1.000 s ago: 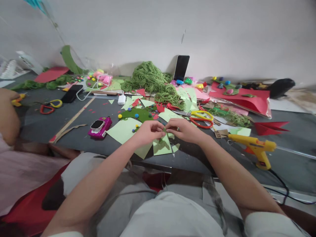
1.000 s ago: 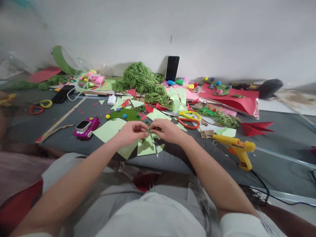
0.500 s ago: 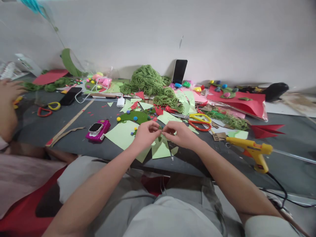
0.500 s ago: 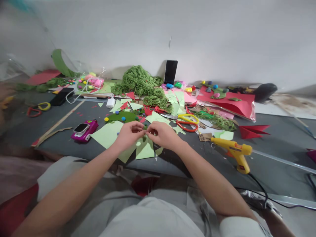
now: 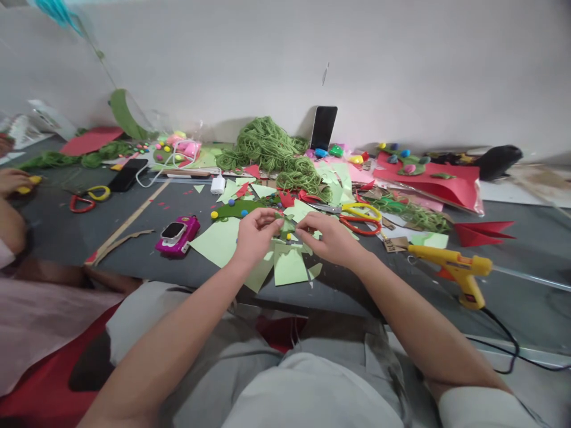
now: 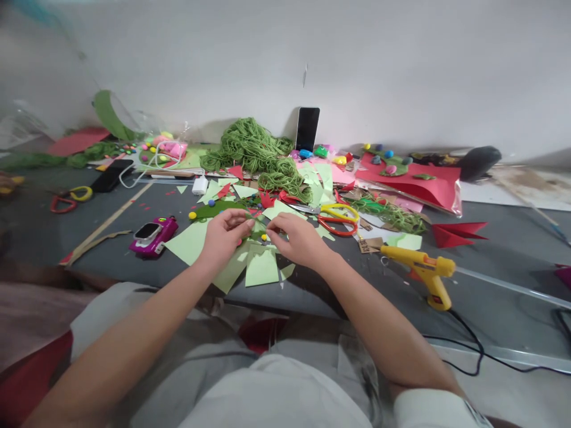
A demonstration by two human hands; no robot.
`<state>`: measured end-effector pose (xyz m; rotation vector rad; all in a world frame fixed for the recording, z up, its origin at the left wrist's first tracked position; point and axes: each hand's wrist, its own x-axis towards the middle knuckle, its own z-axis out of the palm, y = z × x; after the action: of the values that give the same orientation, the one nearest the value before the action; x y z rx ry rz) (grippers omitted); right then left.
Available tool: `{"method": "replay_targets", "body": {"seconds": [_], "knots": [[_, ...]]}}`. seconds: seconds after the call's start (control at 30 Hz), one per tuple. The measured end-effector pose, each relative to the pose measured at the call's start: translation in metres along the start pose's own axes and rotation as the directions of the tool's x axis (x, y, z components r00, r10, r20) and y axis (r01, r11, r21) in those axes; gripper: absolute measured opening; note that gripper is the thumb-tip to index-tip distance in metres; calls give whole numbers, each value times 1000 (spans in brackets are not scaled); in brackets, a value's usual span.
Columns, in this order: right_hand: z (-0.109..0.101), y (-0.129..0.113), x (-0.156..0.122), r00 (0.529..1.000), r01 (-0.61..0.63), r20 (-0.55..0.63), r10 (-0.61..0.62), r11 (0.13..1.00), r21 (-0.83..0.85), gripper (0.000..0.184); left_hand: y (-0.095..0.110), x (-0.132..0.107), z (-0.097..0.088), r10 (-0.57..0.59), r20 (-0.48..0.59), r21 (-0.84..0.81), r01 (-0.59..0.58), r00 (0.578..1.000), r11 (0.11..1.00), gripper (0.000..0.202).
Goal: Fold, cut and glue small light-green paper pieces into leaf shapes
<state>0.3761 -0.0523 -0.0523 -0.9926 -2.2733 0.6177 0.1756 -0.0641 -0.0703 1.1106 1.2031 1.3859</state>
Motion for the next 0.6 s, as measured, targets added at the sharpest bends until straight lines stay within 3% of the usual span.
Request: {"method": "replay_targets", "body": {"seconds": [0.17, 0.4, 0.5, 0.6], "knots": [[-5, 6, 0, 999, -3, 49, 2, 1000, 12, 14, 4, 6, -6, -29, -21, -143, 26, 999, 989, 38], [-13, 21, 1, 977, 16, 211, -11, 1000, -24, 24, 33, 19, -29, -27, -23, -366, 17, 999, 930, 41], [-20, 28, 2, 975, -84, 208, 83, 996, -5, 31, 38, 20, -36, -16, -29, -359, 5, 999, 933, 40], [-31, 32, 2, 971, -163, 186, 150, 985, 57, 34, 36, 22, -38, 33, -110, -283, -63, 993, 957, 38]]}}
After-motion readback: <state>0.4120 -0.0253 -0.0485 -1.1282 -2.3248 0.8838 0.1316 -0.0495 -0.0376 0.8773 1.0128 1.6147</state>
